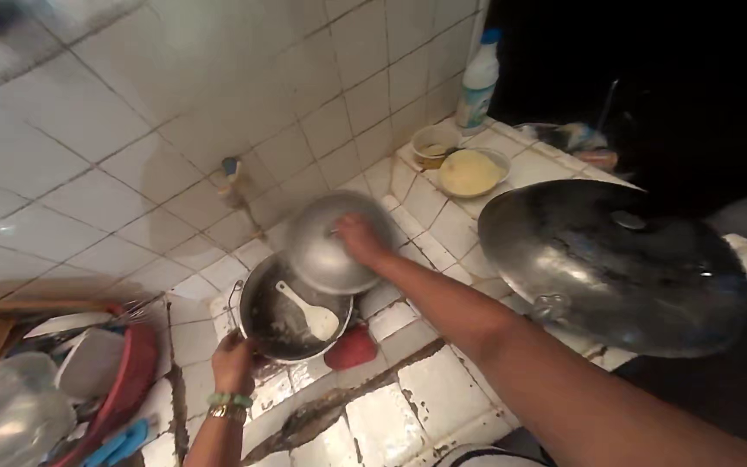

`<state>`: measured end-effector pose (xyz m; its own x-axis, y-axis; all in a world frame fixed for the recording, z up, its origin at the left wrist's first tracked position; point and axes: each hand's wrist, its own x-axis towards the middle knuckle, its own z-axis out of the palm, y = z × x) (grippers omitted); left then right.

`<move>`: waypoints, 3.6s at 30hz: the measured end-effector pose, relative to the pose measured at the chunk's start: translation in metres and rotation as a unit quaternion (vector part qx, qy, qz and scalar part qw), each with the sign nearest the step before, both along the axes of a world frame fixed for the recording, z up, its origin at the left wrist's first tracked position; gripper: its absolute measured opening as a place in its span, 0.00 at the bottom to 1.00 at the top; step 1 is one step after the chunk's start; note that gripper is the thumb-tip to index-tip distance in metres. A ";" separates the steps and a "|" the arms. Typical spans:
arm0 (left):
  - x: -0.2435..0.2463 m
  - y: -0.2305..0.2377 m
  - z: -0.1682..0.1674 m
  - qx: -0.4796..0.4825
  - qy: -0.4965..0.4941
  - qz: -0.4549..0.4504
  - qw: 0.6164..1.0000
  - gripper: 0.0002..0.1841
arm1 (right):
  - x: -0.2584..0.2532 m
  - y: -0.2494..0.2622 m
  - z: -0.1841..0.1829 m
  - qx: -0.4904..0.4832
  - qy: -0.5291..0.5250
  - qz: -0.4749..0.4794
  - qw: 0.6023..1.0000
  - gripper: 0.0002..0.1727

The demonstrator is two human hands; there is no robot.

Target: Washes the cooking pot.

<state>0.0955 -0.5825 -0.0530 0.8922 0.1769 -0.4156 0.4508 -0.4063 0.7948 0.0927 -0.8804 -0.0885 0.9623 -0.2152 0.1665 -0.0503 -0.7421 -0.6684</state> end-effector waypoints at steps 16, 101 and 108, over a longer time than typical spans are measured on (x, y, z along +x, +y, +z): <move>0.064 -0.097 -0.004 -0.027 -0.089 -0.234 0.968 0.14 | -0.034 -0.043 -0.090 0.041 0.228 -0.203 0.951 0.20; 0.061 -0.053 0.001 0.175 -0.272 -0.286 0.902 0.22 | 0.115 0.099 -0.019 0.277 0.237 -0.074 0.928 0.24; 0.061 -0.050 -0.009 0.156 -0.307 -0.302 0.889 0.22 | 0.046 0.165 -0.052 0.109 0.217 0.278 0.929 0.26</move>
<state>0.1561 -0.6326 -0.0615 0.9058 -0.3892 0.1674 -0.4033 -0.6707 0.6226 0.1391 -0.7154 -0.1406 0.9008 0.3528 -0.2531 -0.0001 -0.5828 -0.8126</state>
